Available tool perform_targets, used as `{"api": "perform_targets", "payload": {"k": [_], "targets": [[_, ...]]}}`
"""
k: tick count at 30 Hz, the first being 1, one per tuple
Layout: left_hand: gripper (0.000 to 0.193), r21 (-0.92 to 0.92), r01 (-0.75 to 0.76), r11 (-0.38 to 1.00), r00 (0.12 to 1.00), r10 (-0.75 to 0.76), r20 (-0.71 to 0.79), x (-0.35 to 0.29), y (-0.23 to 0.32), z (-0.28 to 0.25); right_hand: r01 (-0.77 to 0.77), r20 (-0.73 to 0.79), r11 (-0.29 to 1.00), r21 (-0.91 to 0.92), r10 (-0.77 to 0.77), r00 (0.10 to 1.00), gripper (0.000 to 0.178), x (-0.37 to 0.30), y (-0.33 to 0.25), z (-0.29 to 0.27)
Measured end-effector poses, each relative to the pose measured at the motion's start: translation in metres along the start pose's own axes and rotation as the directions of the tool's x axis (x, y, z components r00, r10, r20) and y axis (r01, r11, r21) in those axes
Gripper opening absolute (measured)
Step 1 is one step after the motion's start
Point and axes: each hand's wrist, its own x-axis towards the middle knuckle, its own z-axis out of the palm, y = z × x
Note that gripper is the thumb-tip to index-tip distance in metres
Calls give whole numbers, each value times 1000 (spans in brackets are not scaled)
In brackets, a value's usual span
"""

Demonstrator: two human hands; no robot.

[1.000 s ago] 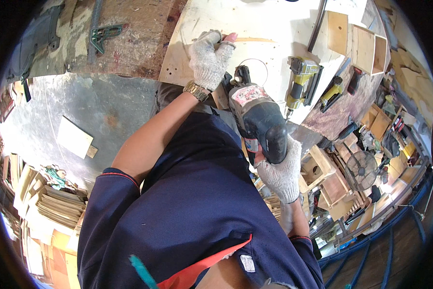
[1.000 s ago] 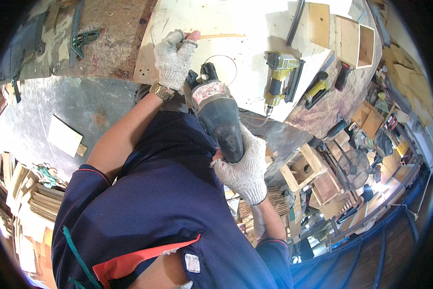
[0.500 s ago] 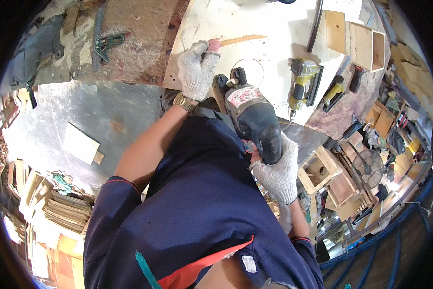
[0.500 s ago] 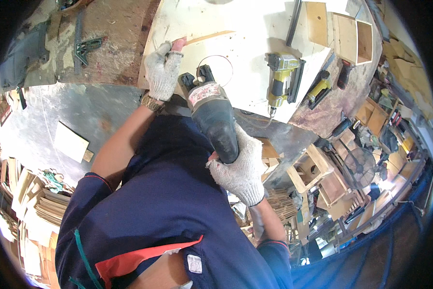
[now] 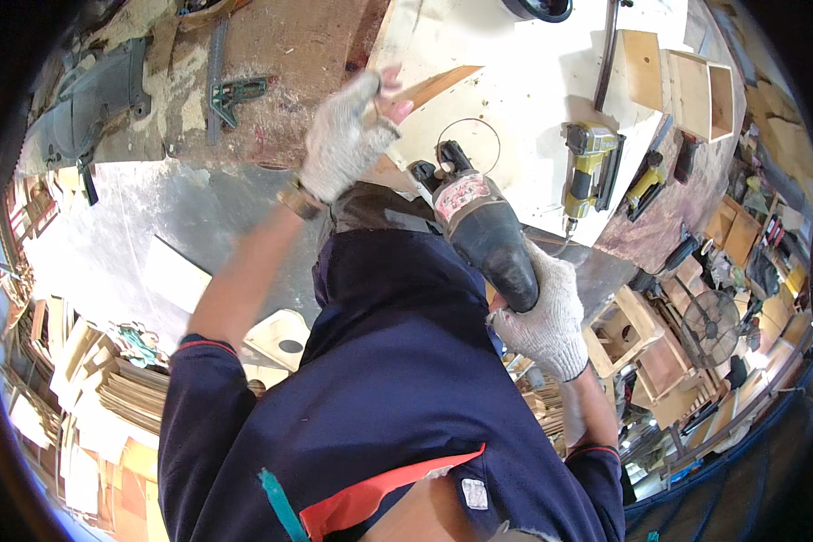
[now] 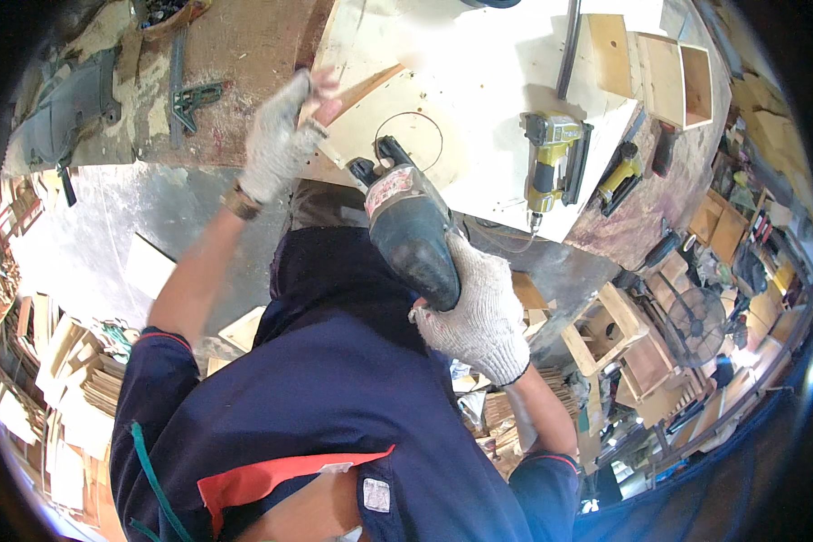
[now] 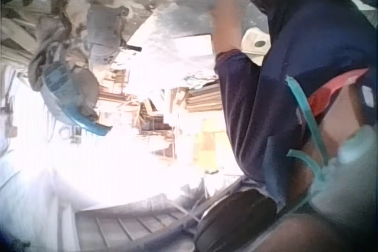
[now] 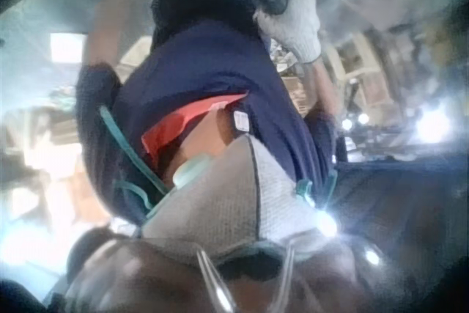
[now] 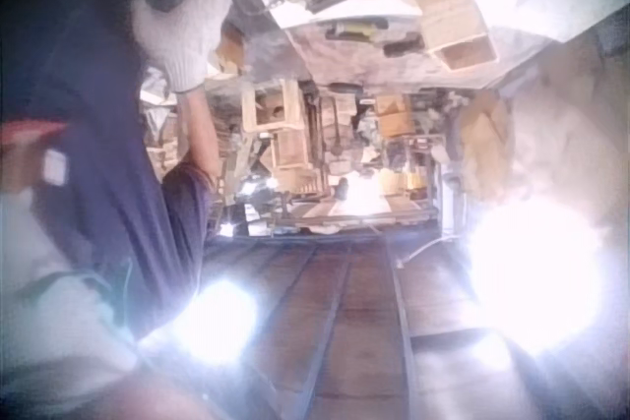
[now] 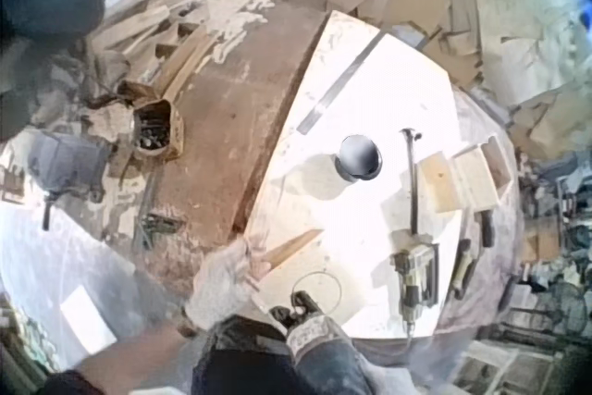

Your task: The person uses a cordless drill to create circular holes in small wooden pieces on a workbench. They mark the wood, position the drill, and remove the cutouts, repeating the process on multiple pieces.

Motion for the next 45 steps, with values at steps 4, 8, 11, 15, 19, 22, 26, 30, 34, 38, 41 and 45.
{"api": "perform_targets", "payload": {"k": [4,8,11,15,19,22,26,30,34,38,41,45], "targets": [[60,316,-443,839,874,326,360,75,19,-11,81,-116,995,-59,-87,989,61,-5,8,9],[55,56,-413,909,784,324,530,114,5,57,-10,10,996,88,9,1000,60,4,0,0],[40,63,-190,980,805,119,581,96,12,62,6,-4,999,50,-6,1000,61,1,9,3],[36,-33,-9,999,890,23,456,76,5,52,59,43,998,-31,-57,997,55,2,4,-2],[39,23,-51,998,966,43,255,49,-10,47,138,182,984,-116,-115,977,48,6,3,-18],[39,-110,-6,994,994,18,111,27,-11,50,209,227,962,-174,-167,959,46,8,11,-32],[30,19,-32,999,995,34,-98,4,-12,67,315,252,920,-232,-256,933,52,3,34,-55],[29,-149,185,971,972,-203,-119,4,5,97,358,239,886,-294,-295,925,54,8,61,-75],[29,2,-13,1000,967,13,-256,11,-1,122,391,271,869,-304,-314,910,47,16,73,-90],[40,-20,55,998,977,-58,-206,12,5,125,420,299,851,-315,-331,895,40,23,67,-97],[50,15,141,990,971,-135,-200,10,16,120,431,333,826,-363,-317,888,42,28,60,-91],[51,27,105,994,962,-94,-256,8,11,124,357,392,861,-363,-206,897,44,33,59,-95]]}}
